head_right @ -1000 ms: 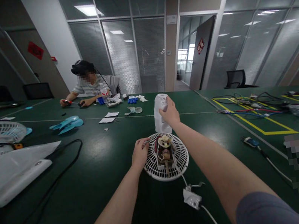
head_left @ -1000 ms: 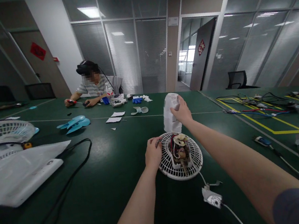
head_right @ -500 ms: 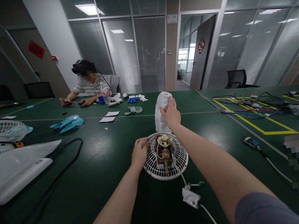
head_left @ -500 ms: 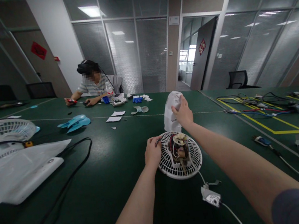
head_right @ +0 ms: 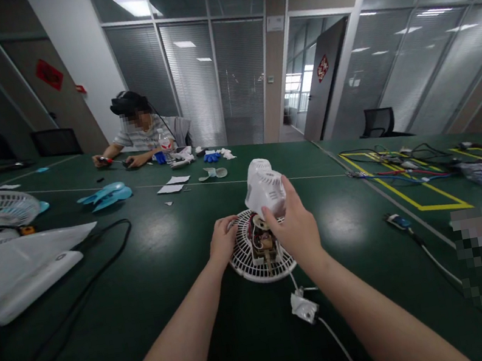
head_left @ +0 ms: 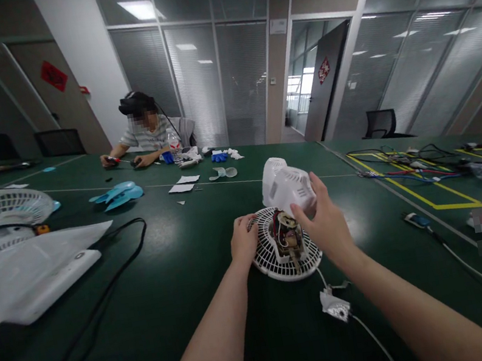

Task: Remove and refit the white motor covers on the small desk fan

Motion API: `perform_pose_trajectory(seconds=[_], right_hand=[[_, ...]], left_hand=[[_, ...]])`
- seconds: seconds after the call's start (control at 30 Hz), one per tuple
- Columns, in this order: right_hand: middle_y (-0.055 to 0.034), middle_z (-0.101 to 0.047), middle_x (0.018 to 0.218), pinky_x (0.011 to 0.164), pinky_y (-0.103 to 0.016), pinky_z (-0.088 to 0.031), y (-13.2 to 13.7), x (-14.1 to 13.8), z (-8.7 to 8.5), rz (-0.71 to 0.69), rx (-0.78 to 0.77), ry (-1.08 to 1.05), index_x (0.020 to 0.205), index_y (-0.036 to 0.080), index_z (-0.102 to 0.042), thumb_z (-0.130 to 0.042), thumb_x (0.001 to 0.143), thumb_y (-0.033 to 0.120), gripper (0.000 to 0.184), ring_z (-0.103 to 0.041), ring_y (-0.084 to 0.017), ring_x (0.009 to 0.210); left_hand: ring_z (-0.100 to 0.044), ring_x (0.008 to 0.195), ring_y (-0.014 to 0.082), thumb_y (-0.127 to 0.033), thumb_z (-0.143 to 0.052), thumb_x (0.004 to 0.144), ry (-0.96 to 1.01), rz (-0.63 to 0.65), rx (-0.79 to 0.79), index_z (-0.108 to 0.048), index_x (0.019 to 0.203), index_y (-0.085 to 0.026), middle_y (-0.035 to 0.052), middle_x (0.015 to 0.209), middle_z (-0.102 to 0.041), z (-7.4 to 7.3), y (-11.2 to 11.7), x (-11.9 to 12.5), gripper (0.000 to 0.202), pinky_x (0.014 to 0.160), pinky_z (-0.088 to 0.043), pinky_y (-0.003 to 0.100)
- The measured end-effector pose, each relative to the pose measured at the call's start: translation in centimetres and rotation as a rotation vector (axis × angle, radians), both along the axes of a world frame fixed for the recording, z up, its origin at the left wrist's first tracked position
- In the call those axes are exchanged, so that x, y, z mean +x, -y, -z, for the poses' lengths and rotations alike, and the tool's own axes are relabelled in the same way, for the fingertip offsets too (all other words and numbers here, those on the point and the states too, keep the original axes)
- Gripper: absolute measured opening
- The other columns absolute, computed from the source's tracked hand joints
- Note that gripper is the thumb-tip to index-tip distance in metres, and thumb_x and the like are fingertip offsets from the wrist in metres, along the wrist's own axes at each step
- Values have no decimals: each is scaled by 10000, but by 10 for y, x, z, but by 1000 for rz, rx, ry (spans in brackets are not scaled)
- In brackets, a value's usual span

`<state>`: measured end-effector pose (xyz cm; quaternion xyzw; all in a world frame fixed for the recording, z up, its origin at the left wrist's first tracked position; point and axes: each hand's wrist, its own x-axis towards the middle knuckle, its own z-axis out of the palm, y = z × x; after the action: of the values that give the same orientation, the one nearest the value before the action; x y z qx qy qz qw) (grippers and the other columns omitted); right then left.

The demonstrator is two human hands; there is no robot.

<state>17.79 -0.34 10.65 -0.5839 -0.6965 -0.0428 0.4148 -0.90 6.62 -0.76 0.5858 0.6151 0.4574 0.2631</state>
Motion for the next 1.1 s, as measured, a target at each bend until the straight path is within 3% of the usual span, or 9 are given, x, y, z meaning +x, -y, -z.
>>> perform_pose_trajectory(seconds=[0.1, 0.23, 0.33, 0.43, 0.57, 0.93, 1.1], right_hand=[[-145, -434, 1444, 761, -483, -541, 35, -1, 22, 21, -96, 123, 1522, 304, -84, -481, 877, 496, 781, -656, -318, 976], [-153, -351, 1495, 617, -422, -546, 49, -7, 40, 82, -127, 258, 1518, 333, -85, -445, 890, 529, 750, -678, -287, 839], [-162, -501, 1338, 573, -376, -524, 50, -8, 43, 110, -97, 301, 1514, 336, -117, -448, 888, 541, 737, -665, -262, 788], [-134, -584, 1104, 570, -359, -503, 52, -6, 43, 129, -68, 353, 1512, 336, -144, -445, 883, 566, 734, -635, -238, 726], [-123, -576, 1012, 636, -392, -482, 55, -3, 42, 146, -52, 470, 1505, 322, -202, -431, 871, 611, 733, -595, -253, 751], [-121, -593, 1069, 698, -417, -466, 50, 2, 46, 88, -93, 476, 1514, 331, -178, -472, 851, 627, 784, -580, -272, 826], [-105, -583, 1119, 701, -411, -501, 54, 8, 49, 13, -107, 501, 1505, 373, -180, -470, 898, 511, 686, -595, -267, 871]], left_hand=[[-582, 1060, 216, -317, -524, 854, -15, -18, -22, -638, 1132, -303, 34, 1228, -547, -1, 2, 1, 300, 984, -424, 353], [-572, 1086, 221, -318, -510, 862, -44, 1, -17, -631, 1141, -302, 33, 1226, -557, -3, 8, 2, 305, 999, -413, 358], [-564, 1104, 222, -319, -504, 865, -54, 6, -10, -627, 1151, -296, 37, 1236, -556, -4, 11, 3, 312, 999, -414, 355], [-564, 1106, 220, -314, -503, 864, -55, 5, -5, -626, 1150, -296, 34, 1233, -558, -4, 13, 4, 312, 995, -417, 352], [-571, 1094, 215, -318, -511, 859, -61, 15, 6, -629, 1139, -304, 28, 1221, -565, -4, 12, 5, 305, 983, -424, 347], [-578, 1058, 213, -319, -520, 860, -76, -5, -10, -632, 1122, -298, 30, 1187, -573, -1, 9, 6, 286, 956, -441, 348], [-589, 1036, 214, -323, -517, 867, -95, -12, -26, -628, 1111, -296, 36, 1176, -574, -3, 10, 6, 270, 924, -454, 340]])
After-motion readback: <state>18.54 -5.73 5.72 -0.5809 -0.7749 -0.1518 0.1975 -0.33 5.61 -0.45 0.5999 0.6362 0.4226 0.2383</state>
